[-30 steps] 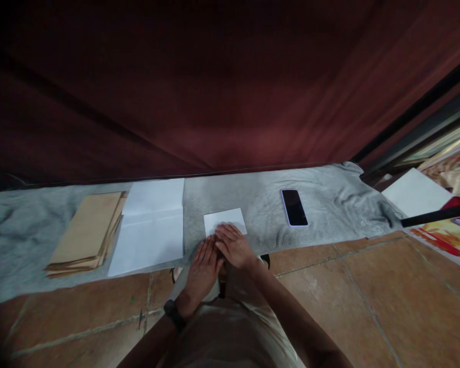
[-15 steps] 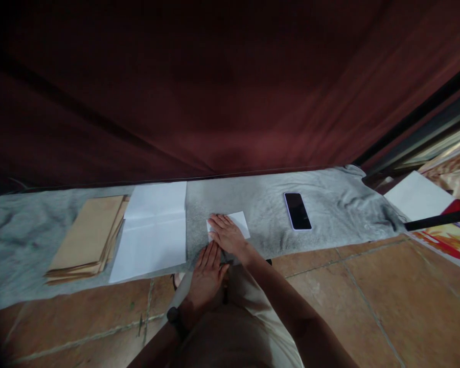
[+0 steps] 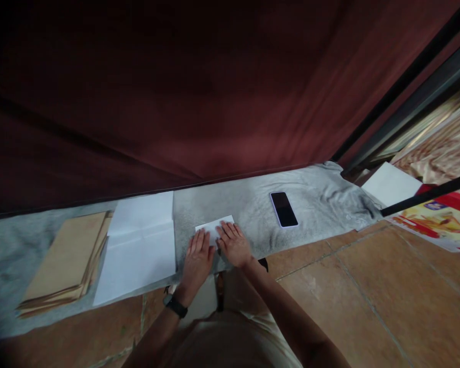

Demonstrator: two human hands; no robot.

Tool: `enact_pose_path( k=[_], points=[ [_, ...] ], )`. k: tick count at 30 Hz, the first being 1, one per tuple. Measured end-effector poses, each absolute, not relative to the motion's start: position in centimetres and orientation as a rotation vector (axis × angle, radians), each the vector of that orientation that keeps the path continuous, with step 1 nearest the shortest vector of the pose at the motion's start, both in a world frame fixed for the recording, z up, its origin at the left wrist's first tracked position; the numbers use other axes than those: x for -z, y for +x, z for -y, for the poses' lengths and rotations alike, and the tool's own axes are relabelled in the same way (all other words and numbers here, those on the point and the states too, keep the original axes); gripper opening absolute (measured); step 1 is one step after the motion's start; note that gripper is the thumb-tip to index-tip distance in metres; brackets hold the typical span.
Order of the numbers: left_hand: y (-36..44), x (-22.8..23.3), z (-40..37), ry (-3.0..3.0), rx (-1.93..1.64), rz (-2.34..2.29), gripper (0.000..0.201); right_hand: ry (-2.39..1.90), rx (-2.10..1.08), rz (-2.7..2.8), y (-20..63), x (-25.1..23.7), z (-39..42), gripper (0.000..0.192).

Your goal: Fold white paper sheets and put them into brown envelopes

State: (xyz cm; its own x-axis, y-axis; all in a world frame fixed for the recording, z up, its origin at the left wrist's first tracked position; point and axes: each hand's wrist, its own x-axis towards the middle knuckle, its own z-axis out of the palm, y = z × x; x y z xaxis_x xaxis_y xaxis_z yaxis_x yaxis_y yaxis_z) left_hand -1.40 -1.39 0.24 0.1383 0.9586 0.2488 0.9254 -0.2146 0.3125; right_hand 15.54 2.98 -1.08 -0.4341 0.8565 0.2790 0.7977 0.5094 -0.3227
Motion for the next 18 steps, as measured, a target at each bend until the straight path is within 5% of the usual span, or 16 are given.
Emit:
enact_pose_path(
  k=[7, 18],
  points=[
    [-1.9, 0.8, 1.0, 2.248, -0.671, -1.994, 0.064, -1.461, -0.110, 2.272, 17.2, 1.7, -2.6, 0.047],
    [-0.8, 0.1, 1.1, 2.278, -0.666, -2.029, 0.058, -1.508, -0.139, 2.172, 16.5, 0.8, -2.2, 0.053]
  ],
)
